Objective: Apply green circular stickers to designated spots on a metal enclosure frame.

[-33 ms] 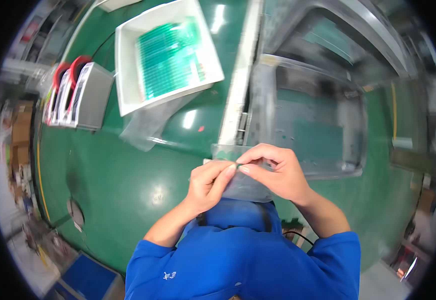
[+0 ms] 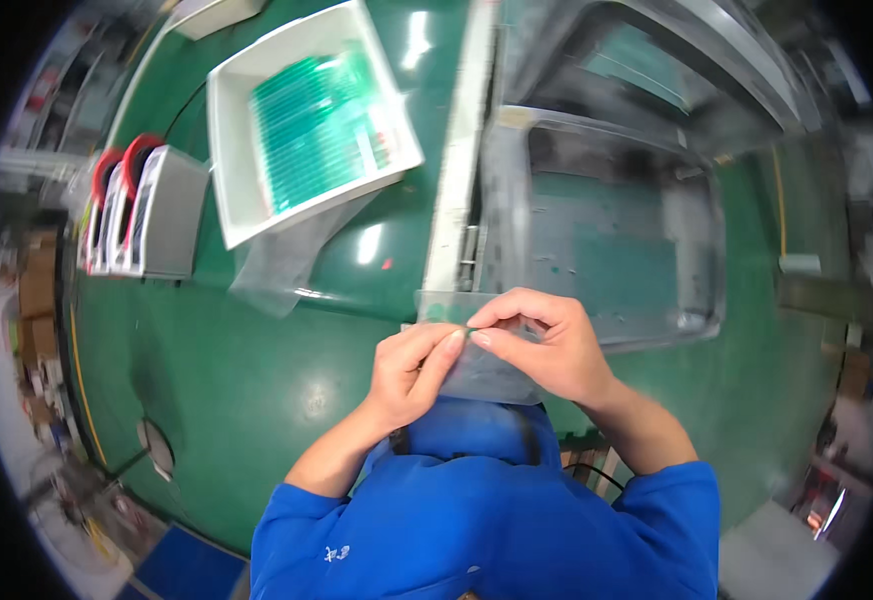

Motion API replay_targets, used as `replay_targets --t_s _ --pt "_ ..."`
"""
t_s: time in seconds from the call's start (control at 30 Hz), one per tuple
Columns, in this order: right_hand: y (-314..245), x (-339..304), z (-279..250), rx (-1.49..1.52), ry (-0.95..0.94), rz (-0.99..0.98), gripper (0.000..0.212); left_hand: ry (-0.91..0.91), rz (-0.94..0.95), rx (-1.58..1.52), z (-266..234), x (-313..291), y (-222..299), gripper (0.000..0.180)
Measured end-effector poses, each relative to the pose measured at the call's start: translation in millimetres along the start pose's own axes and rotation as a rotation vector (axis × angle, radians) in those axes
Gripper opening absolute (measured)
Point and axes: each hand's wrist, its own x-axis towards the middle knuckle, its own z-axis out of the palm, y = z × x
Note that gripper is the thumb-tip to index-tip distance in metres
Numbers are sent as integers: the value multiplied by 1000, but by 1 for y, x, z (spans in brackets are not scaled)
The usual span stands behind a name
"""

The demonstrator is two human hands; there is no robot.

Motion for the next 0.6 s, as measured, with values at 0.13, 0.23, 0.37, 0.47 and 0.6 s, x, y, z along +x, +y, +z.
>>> replay_targets --t_s 0.13,0.23,0.37,0.47,0.6 --pt "9 -20 -33 -90 263 -133 10 -246 -67 33 31 36 7 10" --pt "9 -33 -64 -510 530 -429 9 -394 -49 79 67 70 16 10" --pt "4 -44 -119 -698 771 -587 7 -433 -52 -74 126 123 29 16" --pt "36 -39 -193 -19 1079 -256 8 -219 -66 -35 162 165 27 17" --pt "135 -30 -311 600 1490 529 22 -137 82 -23 194 203 -1 18"
